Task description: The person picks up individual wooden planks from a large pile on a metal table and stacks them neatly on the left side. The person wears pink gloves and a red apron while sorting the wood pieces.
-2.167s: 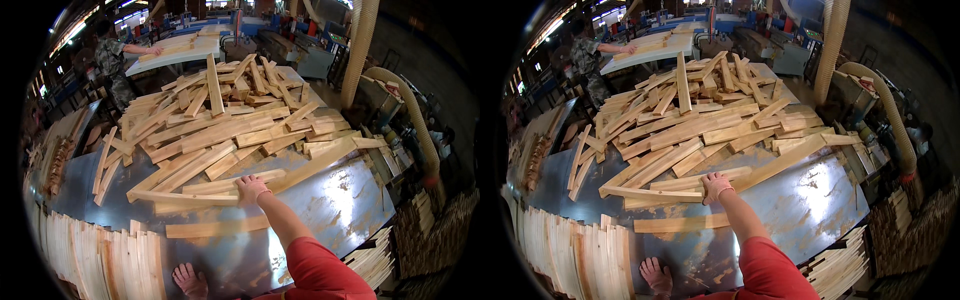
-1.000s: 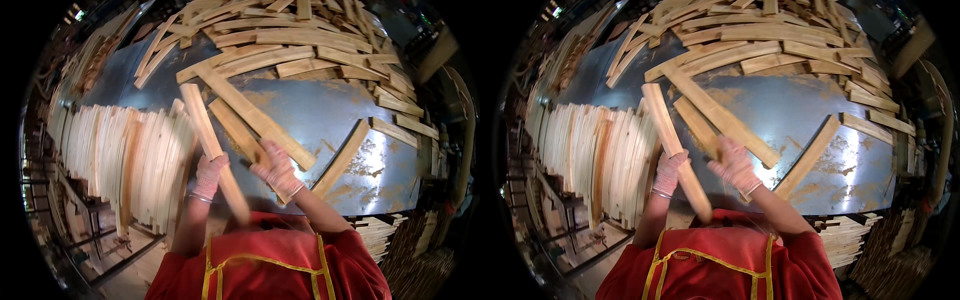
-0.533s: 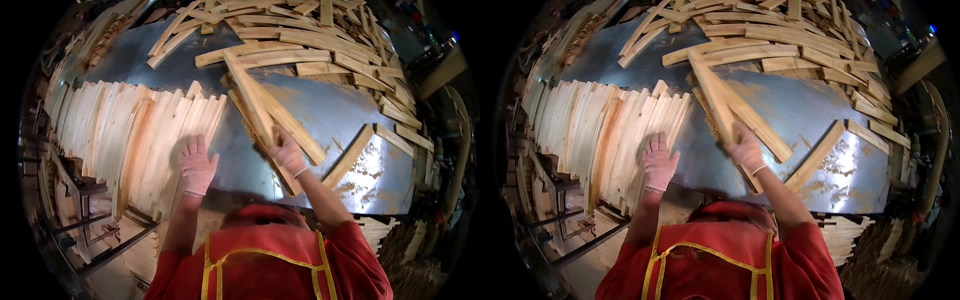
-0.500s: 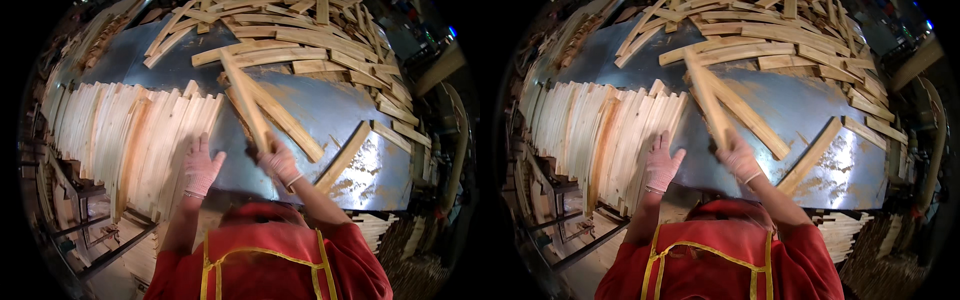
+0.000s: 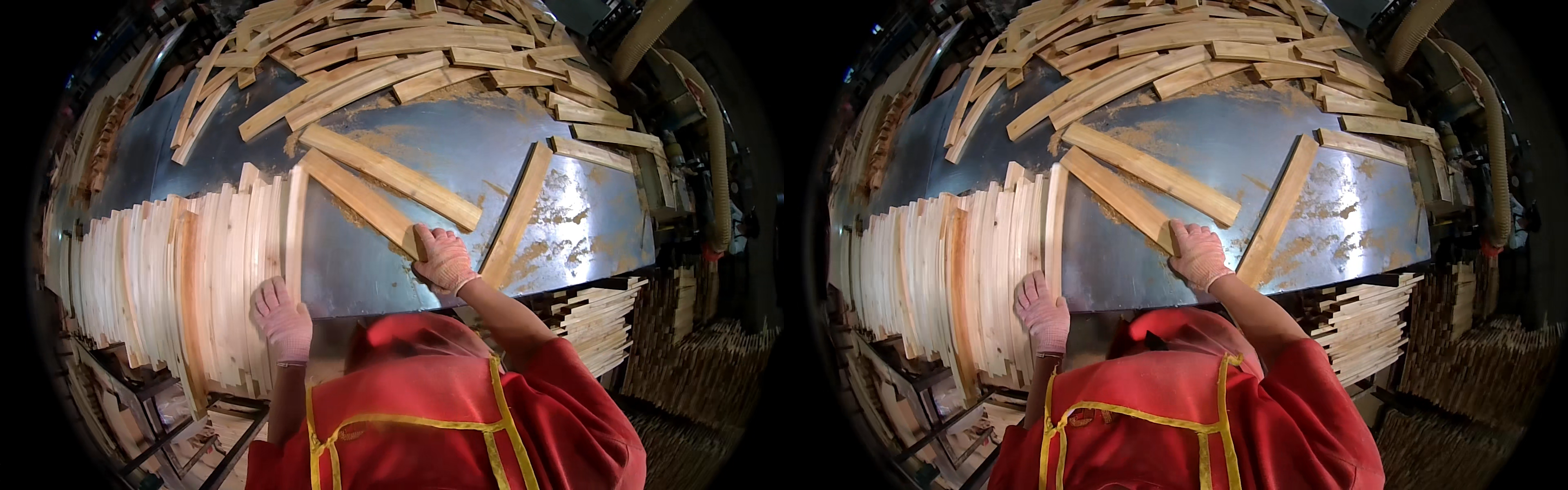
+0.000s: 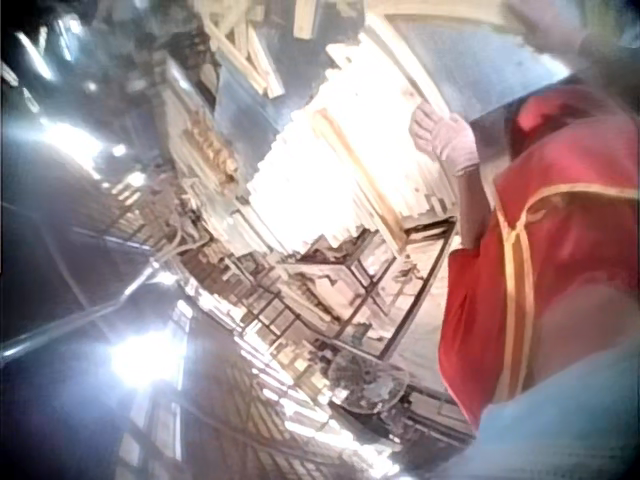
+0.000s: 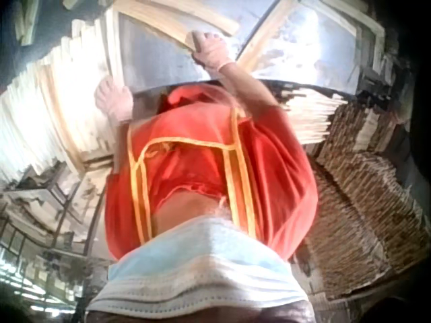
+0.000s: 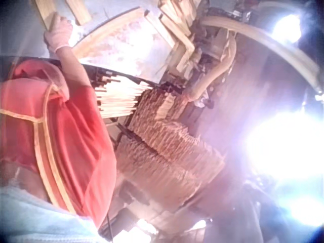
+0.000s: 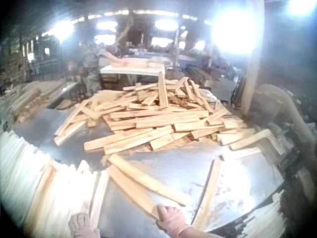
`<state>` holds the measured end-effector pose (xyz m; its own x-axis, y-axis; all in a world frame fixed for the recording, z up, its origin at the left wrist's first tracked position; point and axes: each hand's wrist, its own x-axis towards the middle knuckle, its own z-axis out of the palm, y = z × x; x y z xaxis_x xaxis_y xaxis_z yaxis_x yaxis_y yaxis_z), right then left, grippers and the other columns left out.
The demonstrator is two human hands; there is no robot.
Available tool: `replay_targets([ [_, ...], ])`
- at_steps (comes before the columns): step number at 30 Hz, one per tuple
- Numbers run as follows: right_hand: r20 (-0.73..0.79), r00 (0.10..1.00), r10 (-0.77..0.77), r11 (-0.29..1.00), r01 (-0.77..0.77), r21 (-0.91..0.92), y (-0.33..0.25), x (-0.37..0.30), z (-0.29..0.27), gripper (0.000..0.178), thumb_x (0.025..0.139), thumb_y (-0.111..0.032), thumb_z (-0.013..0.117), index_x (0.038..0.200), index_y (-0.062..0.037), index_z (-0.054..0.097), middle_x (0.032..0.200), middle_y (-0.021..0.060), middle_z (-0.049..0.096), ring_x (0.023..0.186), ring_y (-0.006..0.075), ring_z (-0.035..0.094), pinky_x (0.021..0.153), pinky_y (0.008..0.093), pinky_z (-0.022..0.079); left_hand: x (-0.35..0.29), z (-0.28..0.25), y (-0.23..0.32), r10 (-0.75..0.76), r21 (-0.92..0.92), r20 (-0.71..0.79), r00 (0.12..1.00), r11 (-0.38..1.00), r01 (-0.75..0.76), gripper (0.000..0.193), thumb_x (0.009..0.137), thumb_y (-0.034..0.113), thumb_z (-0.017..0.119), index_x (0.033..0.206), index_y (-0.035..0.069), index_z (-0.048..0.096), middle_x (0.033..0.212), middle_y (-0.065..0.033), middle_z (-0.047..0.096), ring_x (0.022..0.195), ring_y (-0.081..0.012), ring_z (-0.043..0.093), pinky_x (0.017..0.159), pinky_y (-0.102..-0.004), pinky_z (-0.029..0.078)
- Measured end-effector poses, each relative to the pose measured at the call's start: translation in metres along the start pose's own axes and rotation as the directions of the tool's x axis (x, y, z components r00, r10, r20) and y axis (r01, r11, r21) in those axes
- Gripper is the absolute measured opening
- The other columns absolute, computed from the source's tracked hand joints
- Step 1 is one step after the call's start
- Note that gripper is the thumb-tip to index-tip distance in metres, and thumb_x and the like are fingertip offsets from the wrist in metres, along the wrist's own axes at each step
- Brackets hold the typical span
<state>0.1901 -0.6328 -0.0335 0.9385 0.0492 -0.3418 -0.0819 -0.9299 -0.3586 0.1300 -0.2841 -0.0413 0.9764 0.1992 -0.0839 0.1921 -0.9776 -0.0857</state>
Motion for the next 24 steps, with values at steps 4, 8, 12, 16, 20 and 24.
replay_targets([
  [4, 0.357, 0.929, -0.101, 0.469, -0.272, 0.84, 0.003, 0.005, 0.001, 0.07, 0.091, -0.04, 0.079, 0.149, -0.0075, 0.057, 0.131, 0.0212, 0.069, 0.123, 0.0357, 0.066, 0.106, 0.0435, 0.052, -0.008, -0.017, 0.012, 0.083, -0.164, -0.035, 0.996, 0.983, -0.088, 0.083, 0.096, 0.04, 0.072, 0.164, 0.007, 0.038, 0.172, -0.0175, 0.034, 0.158, -0.0354, 0.033, 0.126, -0.0478, 0.031],
  [8, 0.302, 0.89, -0.34, 0.441, -0.133, 0.888, 0.002, 0.026, 0.012, 0.067, 0.096, -0.042, 0.075, 0.15, -0.0059, 0.061, 0.134, 0.0166, 0.072, 0.115, 0.0257, 0.07, 0.102, 0.0382, 0.055, -0.006, 0.007, 0.065, 0.249, -0.828, 0.444, 0.861, -0.254, 0.5, 0.064, 0.104, 0.03, 0.067, 0.159, 0.004, 0.046, 0.146, -0.0156, 0.064, 0.125, -0.0307, 0.067, 0.111, -0.0447, 0.051],
  [12, -0.218, 0.94, -0.262, 0.963, 0.271, 0.012, -0.008, 0.076, -0.046, 0.058, 0.081, -0.037, 0.08, 0.13, -0.0091, 0.065, 0.126, 0.0187, 0.069, 0.119, 0.0396, 0.065, 0.102, 0.0479, 0.054, 0.005, 0.029, 0.103, 0.354, -0.618, 0.506, 0.787, -0.487, 0.617, 0.039, 0.098, 0.015, 0.073, 0.135, 0.003, 0.066, 0.119, -0.0051, 0.073, 0.108, -0.019, 0.071, 0.098, -0.037, 0.058],
  [16, -0.16, 0.979, -0.127, 0.99, 0.114, -0.087, 0.035, 0.107, -0.041, 0.075, 0.08, -0.039, 0.083, 0.144, -0.0118, 0.056, 0.127, 0.0219, 0.066, 0.121, 0.0403, 0.063, 0.102, 0.0488, 0.055, 0.001, 0.024, 0.098, 0.163, -0.78, 0.504, 0.848, -0.334, 0.528, 0.04, 0.092, 0.008, 0.073, 0.131, 0.003, 0.069, 0.115, -0.0041, 0.074, 0.101, -0.0172, 0.07, 0.092, -0.0333, 0.058],
  [20, 0.334, 0.935, -0.119, 0.773, -0.124, 0.622, 0.002, 0.058, -0.049, 0.069, 0.083, -0.023, 0.084, 0.144, -0.0089, 0.054, 0.114, 0.0195, 0.073, 0.101, 0.0303, 0.072, 0.088, 0.042, 0.06, -0.024, -0.002, 0.065, -0.045, -0.877, 0.409, 0.912, 0.257, 0.406, 0.043, 0.09, 0.015, 0.073, 0.13, -0.001, 0.069, 0.105, -0.0088, 0.075, 0.092, -0.0161, 0.069, 0.085, -0.0338, 0.056],
  [24, 0.278, 0.861, -0.425, 0.593, 0.033, 0.804, -0.012, -0.002, 0.081, 0.102, 0.087, -0.035, 0.076, 0.166, 0.0013, 0.023, 0.129, 0.0305, 0.07, 0.118, 0.0385, 0.07, 0.105, 0.0416, 0.054, -0.055, -0.008, 0.034, -0.044, -0.779, 0.307, 0.951, 0.562, 0.277, 0.051, 0.091, 0.022, 0.07, 0.138, 0.001, 0.066, 0.1, -0.0163, 0.073, 0.091, -0.0279, 0.07, 0.086, -0.0398, 0.056],
])
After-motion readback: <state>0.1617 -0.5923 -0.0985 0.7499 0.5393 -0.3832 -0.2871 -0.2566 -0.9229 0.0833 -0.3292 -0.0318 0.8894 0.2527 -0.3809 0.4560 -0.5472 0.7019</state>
